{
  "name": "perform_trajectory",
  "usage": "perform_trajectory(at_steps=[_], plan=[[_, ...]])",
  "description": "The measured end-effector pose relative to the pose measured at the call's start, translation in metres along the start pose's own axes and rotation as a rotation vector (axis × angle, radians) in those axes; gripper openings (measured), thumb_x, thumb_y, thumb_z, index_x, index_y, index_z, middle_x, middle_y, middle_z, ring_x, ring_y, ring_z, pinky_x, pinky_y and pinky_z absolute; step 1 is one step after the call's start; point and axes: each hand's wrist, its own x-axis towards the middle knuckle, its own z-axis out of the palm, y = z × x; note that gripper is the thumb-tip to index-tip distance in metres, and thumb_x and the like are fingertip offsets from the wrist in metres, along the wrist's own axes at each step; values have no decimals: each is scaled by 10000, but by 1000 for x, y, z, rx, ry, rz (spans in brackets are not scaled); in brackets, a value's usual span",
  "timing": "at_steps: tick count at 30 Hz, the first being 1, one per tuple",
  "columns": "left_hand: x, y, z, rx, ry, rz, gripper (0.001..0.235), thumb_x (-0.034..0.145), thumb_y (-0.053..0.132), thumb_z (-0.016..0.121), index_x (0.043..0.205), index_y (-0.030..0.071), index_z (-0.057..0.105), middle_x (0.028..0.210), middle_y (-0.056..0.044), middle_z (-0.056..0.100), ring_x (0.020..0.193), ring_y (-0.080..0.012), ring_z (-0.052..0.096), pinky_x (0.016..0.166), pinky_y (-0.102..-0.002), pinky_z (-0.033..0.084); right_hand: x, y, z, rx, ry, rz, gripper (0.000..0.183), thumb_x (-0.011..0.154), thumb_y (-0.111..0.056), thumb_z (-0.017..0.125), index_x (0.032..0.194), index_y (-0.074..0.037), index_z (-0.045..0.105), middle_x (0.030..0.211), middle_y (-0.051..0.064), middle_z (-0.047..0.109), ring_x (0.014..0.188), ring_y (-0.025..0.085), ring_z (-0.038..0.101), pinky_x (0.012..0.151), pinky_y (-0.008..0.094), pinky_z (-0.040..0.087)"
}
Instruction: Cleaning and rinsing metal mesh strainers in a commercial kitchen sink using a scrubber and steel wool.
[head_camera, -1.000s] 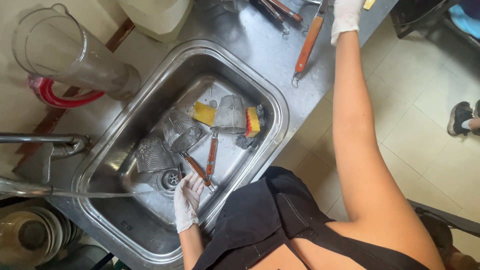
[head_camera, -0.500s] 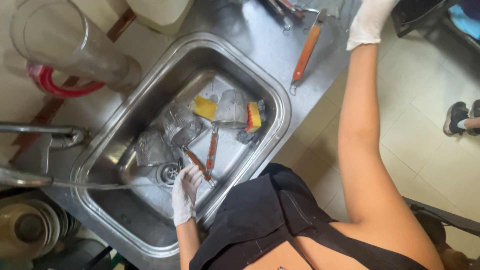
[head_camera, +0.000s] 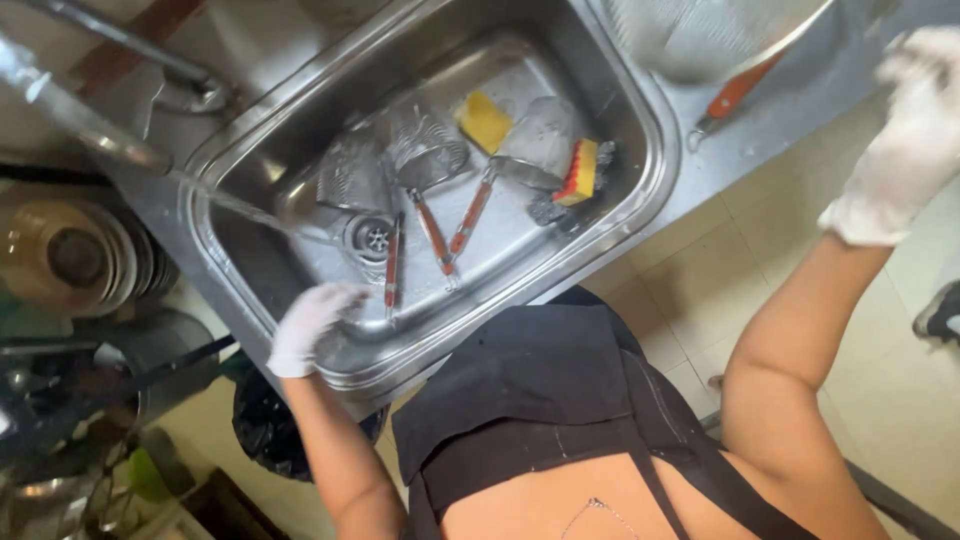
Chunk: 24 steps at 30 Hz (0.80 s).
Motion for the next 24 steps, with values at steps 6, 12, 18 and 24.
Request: perform_trajectory(at_steps=[6, 12, 18, 24], plan=[[13, -11, -136, 525, 1030, 462, 275, 1159, -2, 687, 1420, -78, 723, 1386, -295, 740, 1293, -483, 677, 1139, -536, 500, -65, -49, 42, -160, -288, -105, 264, 1117, 282, 683, 1242, 133, 860, 1177, 273, 798, 1121, 404, 771, 1056, 478, 603], [83, 38, -199, 610, 1077, 299, 512, 932, 175, 775, 1352, -56, 593, 1281, -387, 617, 1185, -632, 624, 1089, -589, 535, -81, -81, 102, -214, -561, -352, 180, 1160, 92, 763, 1236, -27, 874, 1145, 142, 841, 1004, 350, 762, 947, 468, 602], [92, 18, -161, 547, 1052, 257, 417, 1134, 126, 574, 1496, -75, 523, 1373, -325, 649, 1193, -539, 696, 989, -571, 613, -88, -80, 142, -113, -668, -408, 235, 1173, -1, 659, 1264, -132, 832, 1177, 66, 806, 959, 311, 702, 849, 479, 499], [-5, 42, -104, 632, 607, -164, 326, 1119, 269, 499, 1198, 12, 683, 1001, -295, 760, 904, -533, 722, 766, -655, 562, -57, -92, 176, -192, -778, -596, 181, 1180, -112, 683, 1178, -171, 855, 1067, 19, 828, 899, 280, 708, 795, 452, 486]])
